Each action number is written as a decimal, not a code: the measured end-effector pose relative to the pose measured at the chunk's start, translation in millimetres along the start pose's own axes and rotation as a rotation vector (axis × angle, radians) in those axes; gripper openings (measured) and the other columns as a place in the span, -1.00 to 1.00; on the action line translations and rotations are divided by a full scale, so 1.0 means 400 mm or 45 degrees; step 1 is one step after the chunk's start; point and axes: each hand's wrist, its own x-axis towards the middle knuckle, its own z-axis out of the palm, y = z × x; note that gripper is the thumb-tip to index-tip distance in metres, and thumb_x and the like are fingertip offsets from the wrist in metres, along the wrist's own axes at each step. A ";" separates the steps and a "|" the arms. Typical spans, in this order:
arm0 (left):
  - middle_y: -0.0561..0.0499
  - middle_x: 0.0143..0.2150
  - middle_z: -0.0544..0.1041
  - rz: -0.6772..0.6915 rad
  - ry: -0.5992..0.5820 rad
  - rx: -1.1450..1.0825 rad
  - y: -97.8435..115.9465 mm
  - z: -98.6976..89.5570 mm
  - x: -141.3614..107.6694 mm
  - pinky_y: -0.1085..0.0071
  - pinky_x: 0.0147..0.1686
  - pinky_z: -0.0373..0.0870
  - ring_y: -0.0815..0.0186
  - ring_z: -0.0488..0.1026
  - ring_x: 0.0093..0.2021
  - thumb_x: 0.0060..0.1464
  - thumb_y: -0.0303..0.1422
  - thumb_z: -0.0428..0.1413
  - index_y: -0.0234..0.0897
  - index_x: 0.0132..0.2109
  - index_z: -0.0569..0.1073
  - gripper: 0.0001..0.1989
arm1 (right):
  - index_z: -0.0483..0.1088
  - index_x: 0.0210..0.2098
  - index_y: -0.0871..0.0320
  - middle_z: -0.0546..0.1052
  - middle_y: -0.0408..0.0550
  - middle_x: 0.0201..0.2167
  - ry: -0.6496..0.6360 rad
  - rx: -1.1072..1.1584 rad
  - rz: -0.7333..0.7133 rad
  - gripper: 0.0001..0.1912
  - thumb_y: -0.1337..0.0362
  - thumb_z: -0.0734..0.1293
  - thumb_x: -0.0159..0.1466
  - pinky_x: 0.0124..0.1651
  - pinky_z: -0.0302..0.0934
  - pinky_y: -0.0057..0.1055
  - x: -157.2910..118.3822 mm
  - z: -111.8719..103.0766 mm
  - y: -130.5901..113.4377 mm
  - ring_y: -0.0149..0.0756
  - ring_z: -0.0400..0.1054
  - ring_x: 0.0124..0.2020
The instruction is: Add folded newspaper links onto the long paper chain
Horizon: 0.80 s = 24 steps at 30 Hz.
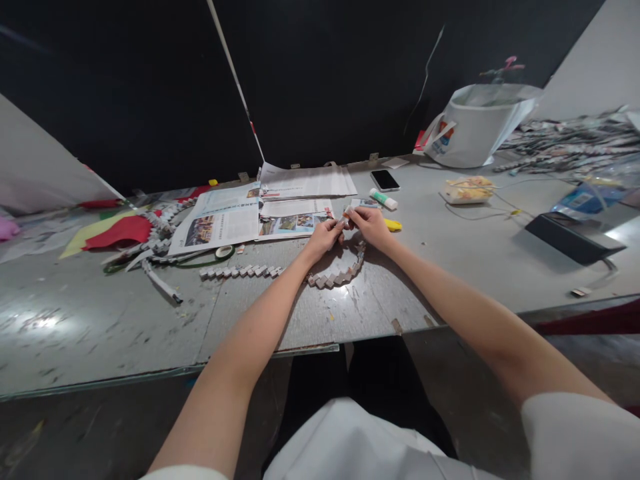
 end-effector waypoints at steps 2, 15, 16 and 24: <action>0.04 -0.55 0.46 -0.017 0.002 0.001 0.002 0.001 0.000 0.44 -0.49 0.24 0.37 0.35 -0.54 0.23 0.18 0.30 -0.28 -0.26 0.58 -0.45 | 0.35 -0.54 0.04 0.48 -0.08 -0.54 -0.001 -0.015 0.013 -0.27 -0.46 0.29 0.37 -0.24 0.26 -0.23 -0.001 0.000 0.000 -0.22 0.33 -0.43; 0.19 -0.64 0.19 -0.123 -0.052 -0.102 -0.016 0.014 0.017 0.46 -0.56 0.16 0.45 0.15 -0.64 0.26 0.20 0.27 -0.23 -0.40 0.40 -0.40 | 0.35 -0.52 0.05 0.41 -0.11 -0.53 0.106 -0.018 0.066 -0.36 -0.30 0.33 0.45 -0.26 0.22 -0.24 0.018 -0.019 0.026 -0.28 0.27 -0.45; 0.19 -0.64 0.19 -0.135 -0.056 -0.090 -0.016 0.014 0.018 0.46 -0.56 0.16 0.45 0.15 -0.65 0.28 0.19 0.26 -0.23 -0.41 0.38 -0.40 | 0.34 -0.52 0.05 0.40 -0.11 -0.53 0.155 -0.010 0.075 -0.38 -0.26 0.34 0.46 -0.27 0.22 -0.25 0.023 -0.026 0.030 -0.28 0.27 -0.45; 0.19 -0.65 0.20 -0.110 -0.095 0.024 -0.012 0.008 0.011 0.46 -0.55 0.10 0.43 0.17 -0.65 0.41 0.12 0.14 -0.21 -0.38 0.35 -0.44 | 0.35 -0.47 0.05 0.38 -0.11 -0.53 0.337 0.060 0.152 -0.44 -0.22 0.35 0.46 -0.35 0.20 -0.28 0.035 -0.044 0.038 -0.28 0.25 -0.45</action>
